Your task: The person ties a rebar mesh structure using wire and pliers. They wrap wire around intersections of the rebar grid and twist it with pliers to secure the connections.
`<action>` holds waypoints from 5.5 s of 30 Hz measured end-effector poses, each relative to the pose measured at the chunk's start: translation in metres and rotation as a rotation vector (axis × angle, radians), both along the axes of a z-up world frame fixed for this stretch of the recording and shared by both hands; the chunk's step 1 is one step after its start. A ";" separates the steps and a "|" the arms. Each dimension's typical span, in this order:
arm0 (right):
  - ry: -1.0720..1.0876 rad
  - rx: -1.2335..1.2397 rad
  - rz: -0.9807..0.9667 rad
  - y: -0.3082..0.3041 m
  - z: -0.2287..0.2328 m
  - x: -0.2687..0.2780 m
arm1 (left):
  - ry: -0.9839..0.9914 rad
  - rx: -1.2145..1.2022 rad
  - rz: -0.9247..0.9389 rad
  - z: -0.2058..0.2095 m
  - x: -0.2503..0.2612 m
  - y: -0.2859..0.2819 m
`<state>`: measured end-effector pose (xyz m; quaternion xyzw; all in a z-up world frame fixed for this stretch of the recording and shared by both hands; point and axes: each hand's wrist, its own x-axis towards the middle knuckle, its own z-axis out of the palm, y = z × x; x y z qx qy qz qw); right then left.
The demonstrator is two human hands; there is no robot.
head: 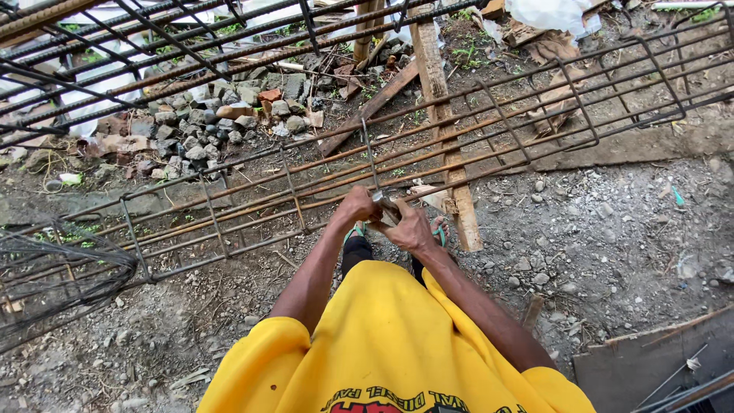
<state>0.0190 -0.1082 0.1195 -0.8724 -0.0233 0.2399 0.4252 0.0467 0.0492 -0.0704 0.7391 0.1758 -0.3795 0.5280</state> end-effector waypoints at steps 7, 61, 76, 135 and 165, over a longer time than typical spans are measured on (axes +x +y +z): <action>-0.036 -0.173 0.123 -0.001 -0.016 0.009 | -0.089 -0.075 0.037 -0.013 0.003 0.006; 0.038 0.106 -0.085 -0.005 -0.014 -0.058 | -0.047 0.063 -0.342 0.025 -0.013 -0.002; 1.022 0.643 -0.553 -0.038 -0.010 -0.029 | -0.114 0.468 -0.200 0.139 -0.083 -0.029; 0.543 -0.140 0.004 -0.088 -0.074 -0.134 | 0.356 -0.388 1.097 0.111 -0.087 -0.122; 0.285 0.272 -0.379 -0.148 0.022 -0.108 | -0.452 -0.330 0.745 0.212 -0.100 -0.201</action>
